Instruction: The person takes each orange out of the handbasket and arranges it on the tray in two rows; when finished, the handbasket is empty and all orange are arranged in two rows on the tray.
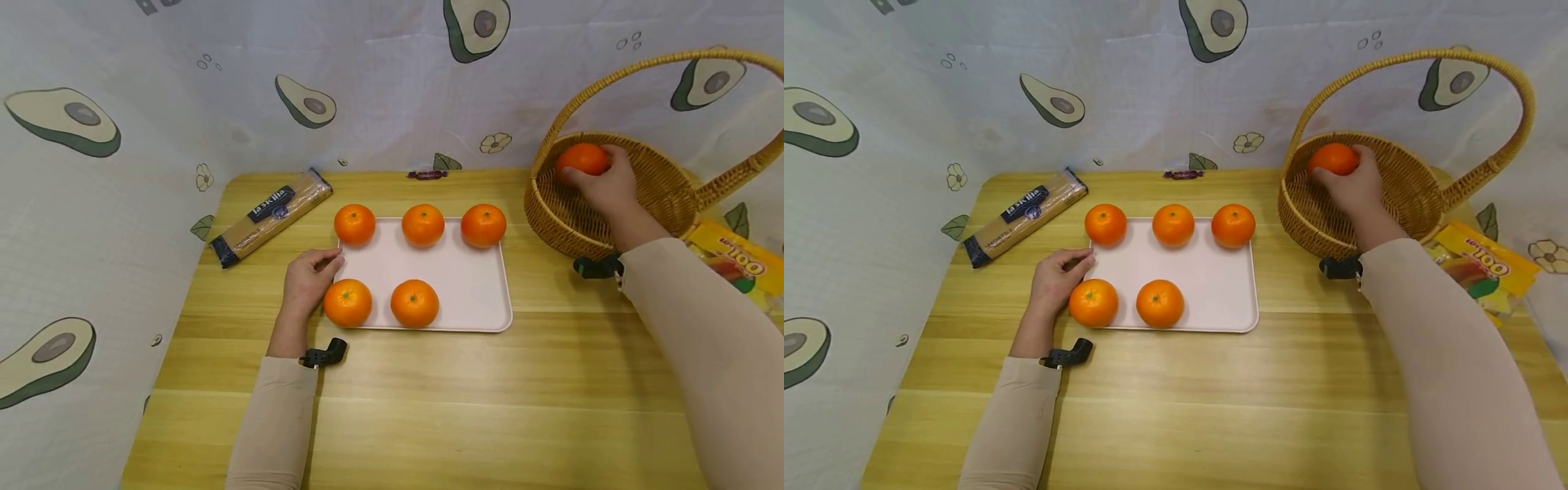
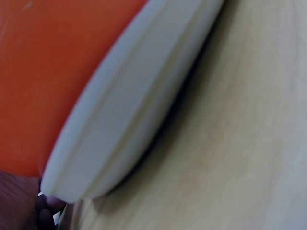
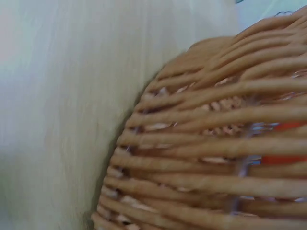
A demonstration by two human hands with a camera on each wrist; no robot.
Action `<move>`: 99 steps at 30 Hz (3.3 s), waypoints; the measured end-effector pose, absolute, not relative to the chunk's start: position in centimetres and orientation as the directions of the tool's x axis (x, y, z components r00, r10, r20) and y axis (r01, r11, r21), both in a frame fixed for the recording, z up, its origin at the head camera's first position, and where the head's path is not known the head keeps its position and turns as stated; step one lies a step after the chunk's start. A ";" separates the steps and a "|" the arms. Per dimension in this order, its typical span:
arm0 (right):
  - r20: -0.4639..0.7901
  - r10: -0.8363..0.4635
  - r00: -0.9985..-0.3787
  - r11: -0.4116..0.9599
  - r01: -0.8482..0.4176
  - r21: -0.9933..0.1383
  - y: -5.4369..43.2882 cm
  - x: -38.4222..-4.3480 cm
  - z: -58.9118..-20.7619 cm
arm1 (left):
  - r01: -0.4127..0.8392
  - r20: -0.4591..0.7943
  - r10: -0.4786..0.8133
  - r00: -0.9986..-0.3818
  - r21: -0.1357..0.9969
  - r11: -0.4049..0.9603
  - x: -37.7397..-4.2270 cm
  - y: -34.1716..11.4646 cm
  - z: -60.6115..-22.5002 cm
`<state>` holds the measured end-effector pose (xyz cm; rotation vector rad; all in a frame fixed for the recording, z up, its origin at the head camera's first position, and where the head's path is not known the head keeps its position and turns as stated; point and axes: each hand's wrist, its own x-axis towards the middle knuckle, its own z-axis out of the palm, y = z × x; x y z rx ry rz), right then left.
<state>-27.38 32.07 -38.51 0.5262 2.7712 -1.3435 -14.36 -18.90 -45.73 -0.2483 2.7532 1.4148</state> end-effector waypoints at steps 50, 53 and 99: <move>0.163 -0.051 -0.985 0.383 -0.170 -0.908 22.0 -12.6 -39.9 | -0.167 -0.109 -0.136 -0.985 0.819 0.550 -14.2 -18.7 -45.7; 0.149 -0.101 -0.984 0.400 -0.177 -0.899 20.9 -12.1 -40.3 | -0.167 -0.109 -0.138 -0.984 0.819 0.549 -14.2 -18.7 -45.6; -0.025 -0.414 -0.910 0.782 -0.341 -0.521 20.4 -8.8 -39.8 | -0.177 -0.127 -0.130 -0.983 0.822 0.542 -14.2 -18.9 -45.7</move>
